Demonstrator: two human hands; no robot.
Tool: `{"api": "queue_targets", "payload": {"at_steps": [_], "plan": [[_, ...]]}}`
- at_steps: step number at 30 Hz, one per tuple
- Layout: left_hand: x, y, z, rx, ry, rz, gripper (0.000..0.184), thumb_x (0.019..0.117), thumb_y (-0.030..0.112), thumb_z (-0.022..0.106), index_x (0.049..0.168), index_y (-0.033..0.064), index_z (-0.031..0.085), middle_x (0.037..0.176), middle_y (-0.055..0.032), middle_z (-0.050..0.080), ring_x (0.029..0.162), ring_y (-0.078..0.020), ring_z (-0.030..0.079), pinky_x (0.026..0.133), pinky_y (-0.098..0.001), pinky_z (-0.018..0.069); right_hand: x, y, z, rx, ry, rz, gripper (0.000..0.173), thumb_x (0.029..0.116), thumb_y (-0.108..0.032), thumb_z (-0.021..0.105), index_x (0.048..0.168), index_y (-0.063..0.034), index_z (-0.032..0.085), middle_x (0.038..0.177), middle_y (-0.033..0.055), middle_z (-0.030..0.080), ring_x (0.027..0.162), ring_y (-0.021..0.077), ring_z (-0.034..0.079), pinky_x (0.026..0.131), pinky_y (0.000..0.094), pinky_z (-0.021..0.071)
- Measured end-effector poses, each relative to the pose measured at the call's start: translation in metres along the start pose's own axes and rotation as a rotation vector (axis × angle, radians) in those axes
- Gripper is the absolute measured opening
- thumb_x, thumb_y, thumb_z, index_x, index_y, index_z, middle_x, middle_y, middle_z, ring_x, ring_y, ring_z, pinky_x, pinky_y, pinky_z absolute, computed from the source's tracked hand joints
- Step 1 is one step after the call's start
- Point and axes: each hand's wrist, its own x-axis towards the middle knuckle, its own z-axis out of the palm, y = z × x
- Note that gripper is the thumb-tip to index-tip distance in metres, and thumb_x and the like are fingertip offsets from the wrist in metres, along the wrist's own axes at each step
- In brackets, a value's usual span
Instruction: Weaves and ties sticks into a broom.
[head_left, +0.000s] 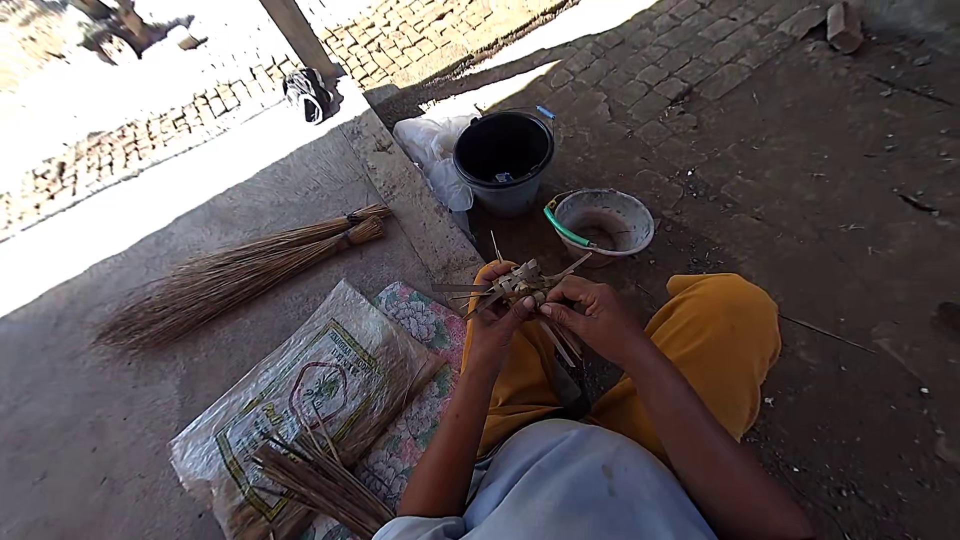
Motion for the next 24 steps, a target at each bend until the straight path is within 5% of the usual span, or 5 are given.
{"api": "queue_targets", "payload": {"at_steps": [5, 8, 13, 20, 24], "plan": [[0.001, 0.004, 0.000, -0.161, 0.007, 0.062, 0.054, 0.0882, 0.004, 0.075, 0.135, 0.0260, 0.059, 0.117, -0.0004, 0.071, 0.095, -0.0123, 0.071, 0.086, -0.0307, 0.0602, -0.001, 0.003, -0.009, 0.164, 0.080, 0.054, 0.012, 0.0967, -0.004, 0.064, 0.107, -0.0053, 0.070, 0.096, 0.0015, 0.070, 0.082, 0.0065, 0.065, 0.077, 0.0223, 0.0562], [0.002, 0.002, -0.003, -0.167, 0.003, 0.117, 0.058, 0.0853, 0.007, 0.080, 0.135, 0.0268, 0.058, 0.119, 0.0008, 0.070, 0.101, -0.0123, 0.070, 0.090, -0.0314, 0.0590, -0.001, 0.012, -0.009, 0.307, -0.089, 0.135, 0.018, 0.0928, -0.002, 0.068, 0.111, -0.0001, 0.070, 0.098, 0.0032, 0.072, 0.088, 0.0063, 0.068, 0.084, 0.0228, 0.0578], [0.007, 0.000, -0.009, -0.081, -0.023, 0.220, 0.058, 0.0837, 0.008, 0.082, 0.133, 0.0279, 0.059, 0.121, 0.0044, 0.069, 0.104, -0.0095, 0.068, 0.092, -0.0300, 0.0574, -0.006, 0.018, 0.015, 0.443, -0.089, 0.141, 0.007, 0.0951, -0.006, 0.067, 0.097, -0.0029, 0.073, 0.085, -0.0044, 0.071, 0.077, -0.0011, 0.064, 0.075, 0.0170, 0.0548], [0.010, 0.011, -0.035, -0.007, -0.015, 0.299, 0.058, 0.0822, 0.009, 0.083, 0.132, 0.0294, 0.060, 0.121, 0.0068, 0.070, 0.103, -0.0075, 0.069, 0.092, -0.0288, 0.0579, -0.007, 0.029, 0.000, 0.359, -0.342, 0.127, 0.014, 0.0985, -0.007, 0.061, 0.106, -0.0032, 0.072, 0.096, -0.0055, 0.070, 0.088, -0.0023, 0.064, 0.083, 0.0169, 0.0534], [0.004, 0.007, -0.026, 0.037, -0.037, 0.280, 0.054, 0.0830, 0.004, 0.080, 0.129, 0.0222, 0.060, 0.120, 0.0059, 0.071, 0.104, -0.0072, 0.069, 0.094, -0.0289, 0.0576, -0.003, 0.029, -0.003, 0.443, -0.272, 0.182, 0.040, 0.1074, -0.034, 0.048, 0.120, -0.0024, 0.070, 0.109, 0.0012, 0.073, 0.101, 0.0088, 0.069, 0.095, 0.0275, 0.0553]]}}
